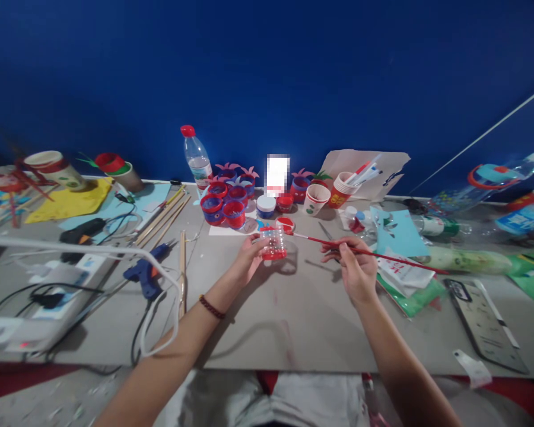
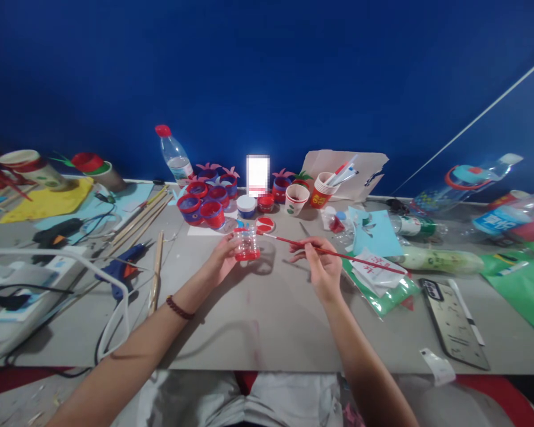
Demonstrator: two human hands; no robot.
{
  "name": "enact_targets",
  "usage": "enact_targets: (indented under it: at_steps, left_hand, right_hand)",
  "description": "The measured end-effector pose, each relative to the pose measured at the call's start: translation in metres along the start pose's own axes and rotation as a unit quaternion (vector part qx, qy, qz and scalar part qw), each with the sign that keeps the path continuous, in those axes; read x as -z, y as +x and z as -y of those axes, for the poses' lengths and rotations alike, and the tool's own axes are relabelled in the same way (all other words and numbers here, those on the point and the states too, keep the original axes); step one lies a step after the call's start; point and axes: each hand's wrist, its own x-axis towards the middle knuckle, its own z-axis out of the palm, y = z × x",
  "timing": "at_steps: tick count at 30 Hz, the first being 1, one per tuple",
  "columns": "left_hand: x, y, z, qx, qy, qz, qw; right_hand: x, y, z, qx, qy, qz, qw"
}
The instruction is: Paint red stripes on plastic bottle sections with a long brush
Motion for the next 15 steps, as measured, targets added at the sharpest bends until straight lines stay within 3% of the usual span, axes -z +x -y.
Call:
enact_targets:
  at_steps: [9,15]
  left_hand:
    - [-0.004,-0.002,-0.001,-0.011,0.011,0.007,1.000]
    - [-0.007,-0.004,0.003,-0.016,0.050,0.018,0.998]
  right_hand:
    - [-0.003,0.004,-0.002,-0.046,0.059,0.001,0.997]
    - [-0.011,0.000,-0.007,-0.138,0.127,0.061,0.980]
